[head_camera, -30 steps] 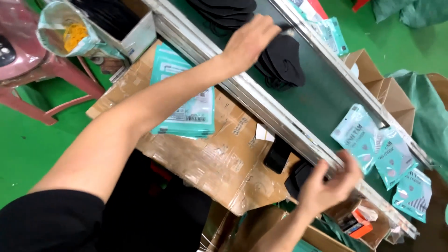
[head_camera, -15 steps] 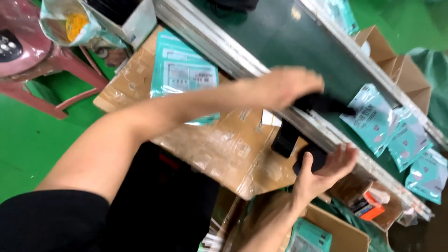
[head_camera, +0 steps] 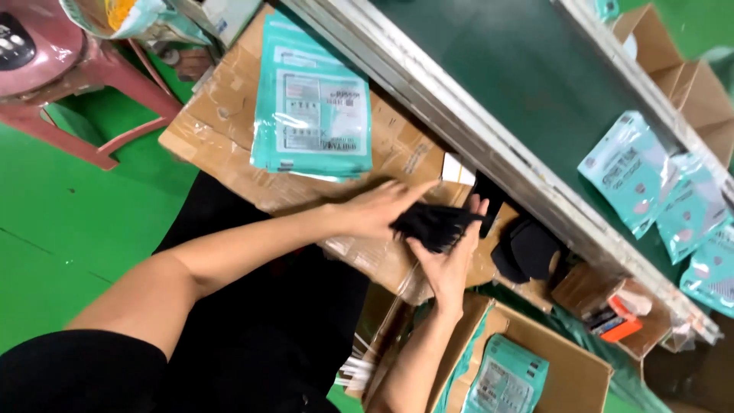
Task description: The person packs black face masks into teal plastic pouches at a packing station. They pick up a mask, insert it into an open pouch, press it flat, seal the pouch, and place the finished pouch into a cardboard box, repeating the cycle for successive masks.
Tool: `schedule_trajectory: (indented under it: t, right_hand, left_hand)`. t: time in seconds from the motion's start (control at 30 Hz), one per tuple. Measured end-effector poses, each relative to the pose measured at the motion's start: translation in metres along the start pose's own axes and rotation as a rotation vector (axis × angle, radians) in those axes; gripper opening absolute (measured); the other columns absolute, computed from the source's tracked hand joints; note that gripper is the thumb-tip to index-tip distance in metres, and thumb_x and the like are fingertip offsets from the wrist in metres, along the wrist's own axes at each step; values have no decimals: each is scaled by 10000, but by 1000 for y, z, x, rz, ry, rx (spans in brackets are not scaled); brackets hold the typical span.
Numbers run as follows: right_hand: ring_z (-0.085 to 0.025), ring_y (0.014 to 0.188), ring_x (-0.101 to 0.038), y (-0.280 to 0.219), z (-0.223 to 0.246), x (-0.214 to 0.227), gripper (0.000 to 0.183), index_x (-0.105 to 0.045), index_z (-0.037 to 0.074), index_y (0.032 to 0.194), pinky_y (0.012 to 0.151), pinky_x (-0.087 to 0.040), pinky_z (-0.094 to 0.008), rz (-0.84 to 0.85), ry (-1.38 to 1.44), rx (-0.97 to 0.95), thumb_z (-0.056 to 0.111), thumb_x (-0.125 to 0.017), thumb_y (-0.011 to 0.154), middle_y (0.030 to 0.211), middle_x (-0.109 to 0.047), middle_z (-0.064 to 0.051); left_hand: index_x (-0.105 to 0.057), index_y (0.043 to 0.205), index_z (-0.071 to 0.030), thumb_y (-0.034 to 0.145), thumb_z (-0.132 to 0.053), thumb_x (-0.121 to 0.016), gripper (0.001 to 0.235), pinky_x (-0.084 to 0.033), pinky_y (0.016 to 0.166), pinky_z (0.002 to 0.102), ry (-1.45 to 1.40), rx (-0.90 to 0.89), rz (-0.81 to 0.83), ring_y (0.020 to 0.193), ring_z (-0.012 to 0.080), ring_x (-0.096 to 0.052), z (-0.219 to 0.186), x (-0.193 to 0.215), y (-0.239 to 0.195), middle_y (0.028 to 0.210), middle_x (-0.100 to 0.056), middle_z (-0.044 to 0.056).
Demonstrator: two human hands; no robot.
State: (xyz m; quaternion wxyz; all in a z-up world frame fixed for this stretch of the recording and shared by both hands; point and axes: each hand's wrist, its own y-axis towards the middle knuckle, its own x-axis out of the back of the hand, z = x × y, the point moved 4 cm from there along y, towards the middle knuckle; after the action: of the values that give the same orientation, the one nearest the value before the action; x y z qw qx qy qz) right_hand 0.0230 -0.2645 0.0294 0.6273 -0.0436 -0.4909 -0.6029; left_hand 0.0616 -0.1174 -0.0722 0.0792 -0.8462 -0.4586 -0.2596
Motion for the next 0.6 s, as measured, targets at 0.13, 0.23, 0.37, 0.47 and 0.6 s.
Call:
schedule_trajectory:
  t: [0.13, 0.23, 0.37, 0.47, 0.6]
  right_hand:
    - [-249, 1210, -649, -41, -49, -25, 971, -374, 28, 1638, 1113, -503, -360, 14, 204, -573, 148, -847, 798, 1343, -653, -139]
    - [-258, 1153, -646, -55, -59, -40, 1150, -166, 55, 1697, 1116, -501, -353, -167, 527, -501, 99, -861, 781, 1258, -642, -163]
    - [-323, 1180, -592, -50, -40, -42, 1286, -126, 109, 1637, 1029, -474, -377, -88, 209, -204, 38, -936, 641, 1294, -576, -216]
    - [-207, 1120, -605, -51, -36, -53, 1230, 5, 69, 1655, 1028, -499, -331, -80, 565, -421, 112, -867, 789, 1252, -582, -107]
    - [-192, 1173, -596, -67, -44, -58, 842, -140, 40, 1661, 1146, -430, -327, -71, 632, -351, 196, -660, 1017, 1302, -600, -105]
  left_hand:
    - [-39, 1590, -104, 657, -167, -909, 1277, -284, 1095, 579, -43, -150, -167, 1356, 470, -399, -19, 13, -4, 1459, -417, 330]
    - [-79, 1611, -149, 658, -231, -922, 1274, -381, 1145, 516, -139, -133, -292, 1309, 414, -502, -10, 21, -10, 1392, -532, 238]
    - [-141, 1636, -201, 674, -244, -907, 1230, -525, 1035, 449, -199, -50, -220, 1198, 363, -650, 9, 8, -8, 1339, -650, 174]
    - [-148, 1654, -206, 738, -223, -870, 1166, -566, 997, 421, -251, -65, -217, 1125, 332, -713, 18, 7, -9, 1228, -730, 151]
    - [-186, 1652, -220, 777, -250, -808, 1074, -591, 958, 383, -263, 160, -207, 1075, 291, -742, 25, 0, -8, 1171, -744, 118]
